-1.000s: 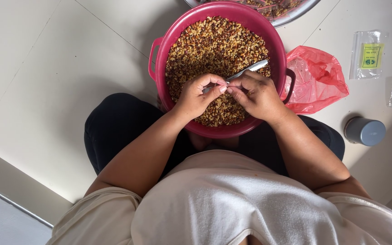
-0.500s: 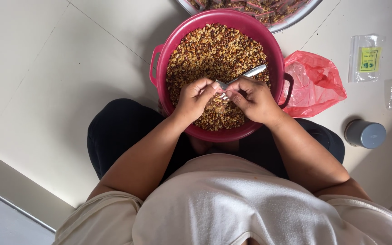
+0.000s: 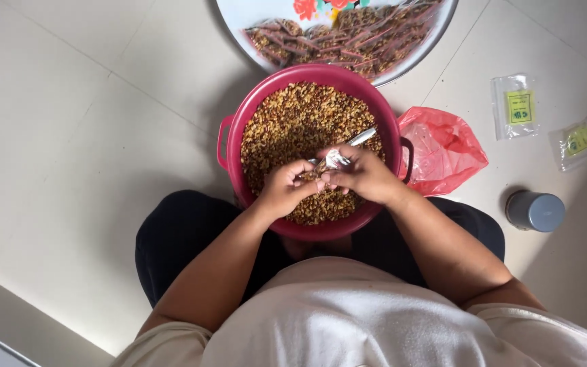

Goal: Filling small plastic bags with food items using a spoon and sealing them by hand.

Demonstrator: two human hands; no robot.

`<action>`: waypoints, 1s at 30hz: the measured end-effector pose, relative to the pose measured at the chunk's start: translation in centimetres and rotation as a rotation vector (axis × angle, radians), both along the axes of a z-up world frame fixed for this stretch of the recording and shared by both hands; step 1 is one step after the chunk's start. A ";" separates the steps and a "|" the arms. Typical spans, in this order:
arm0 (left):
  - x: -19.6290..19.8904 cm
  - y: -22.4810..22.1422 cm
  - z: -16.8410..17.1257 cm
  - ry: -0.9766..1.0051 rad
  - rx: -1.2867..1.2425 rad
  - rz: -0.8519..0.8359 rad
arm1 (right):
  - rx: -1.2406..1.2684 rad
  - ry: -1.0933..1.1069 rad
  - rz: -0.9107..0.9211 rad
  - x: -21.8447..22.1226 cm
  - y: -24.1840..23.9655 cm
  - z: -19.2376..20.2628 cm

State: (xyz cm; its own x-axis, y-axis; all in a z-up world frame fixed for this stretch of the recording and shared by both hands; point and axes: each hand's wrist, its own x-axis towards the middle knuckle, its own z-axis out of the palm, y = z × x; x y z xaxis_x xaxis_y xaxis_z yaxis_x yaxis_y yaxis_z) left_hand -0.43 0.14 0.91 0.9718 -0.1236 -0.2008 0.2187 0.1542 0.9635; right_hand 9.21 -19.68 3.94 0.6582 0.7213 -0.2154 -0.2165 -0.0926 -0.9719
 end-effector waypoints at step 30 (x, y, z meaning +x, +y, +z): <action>0.0 -0.6 2.4 -0.052 0.008 -0.435 | -0.614 -1.277 -0.059 30.5 6.1 -9.6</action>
